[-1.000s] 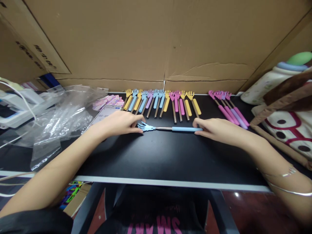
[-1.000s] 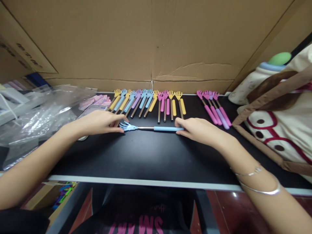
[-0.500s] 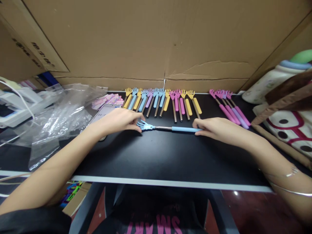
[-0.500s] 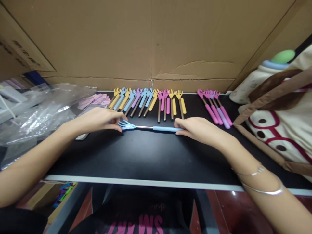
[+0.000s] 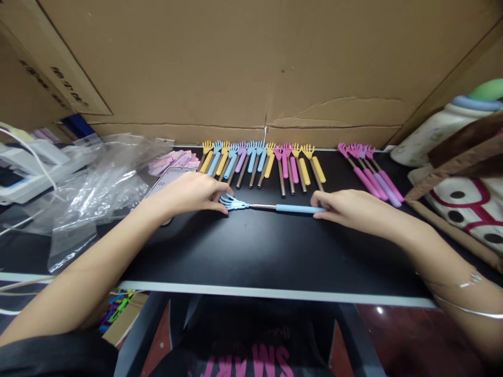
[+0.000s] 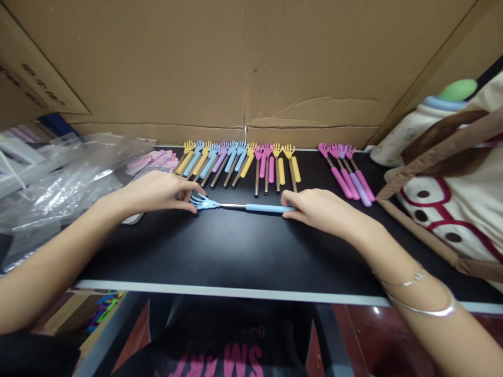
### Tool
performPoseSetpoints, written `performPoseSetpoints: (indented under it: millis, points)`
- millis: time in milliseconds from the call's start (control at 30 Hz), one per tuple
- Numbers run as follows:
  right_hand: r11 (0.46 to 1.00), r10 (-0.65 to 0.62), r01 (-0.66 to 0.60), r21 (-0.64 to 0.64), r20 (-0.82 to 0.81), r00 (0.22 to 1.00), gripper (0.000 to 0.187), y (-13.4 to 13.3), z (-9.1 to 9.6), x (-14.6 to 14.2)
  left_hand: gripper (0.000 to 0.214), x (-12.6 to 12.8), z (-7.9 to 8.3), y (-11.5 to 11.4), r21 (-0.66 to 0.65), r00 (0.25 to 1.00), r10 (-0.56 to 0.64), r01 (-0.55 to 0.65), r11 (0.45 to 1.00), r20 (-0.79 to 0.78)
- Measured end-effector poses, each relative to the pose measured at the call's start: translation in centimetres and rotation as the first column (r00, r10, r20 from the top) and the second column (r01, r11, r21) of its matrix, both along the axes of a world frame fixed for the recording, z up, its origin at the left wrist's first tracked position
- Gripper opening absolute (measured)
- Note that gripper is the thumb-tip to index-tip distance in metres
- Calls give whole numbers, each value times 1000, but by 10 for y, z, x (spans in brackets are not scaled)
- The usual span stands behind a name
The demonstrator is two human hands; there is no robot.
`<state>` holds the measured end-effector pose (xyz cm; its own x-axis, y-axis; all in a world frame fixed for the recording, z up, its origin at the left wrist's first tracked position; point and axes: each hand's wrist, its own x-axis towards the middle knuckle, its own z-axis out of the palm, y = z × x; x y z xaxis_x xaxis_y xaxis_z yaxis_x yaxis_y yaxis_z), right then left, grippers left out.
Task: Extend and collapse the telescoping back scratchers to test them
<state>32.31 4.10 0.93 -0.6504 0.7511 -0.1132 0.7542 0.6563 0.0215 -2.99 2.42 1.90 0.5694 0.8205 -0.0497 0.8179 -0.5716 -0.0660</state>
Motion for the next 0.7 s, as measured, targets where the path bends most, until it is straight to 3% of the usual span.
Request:
performPoseSetpoints:
  millis: [700]
  points:
    - [999, -29, 29, -39, 4, 1000, 24, -1, -1, 0, 41, 2, 0, -4, -14, 999, 19, -20, 1000, -37]
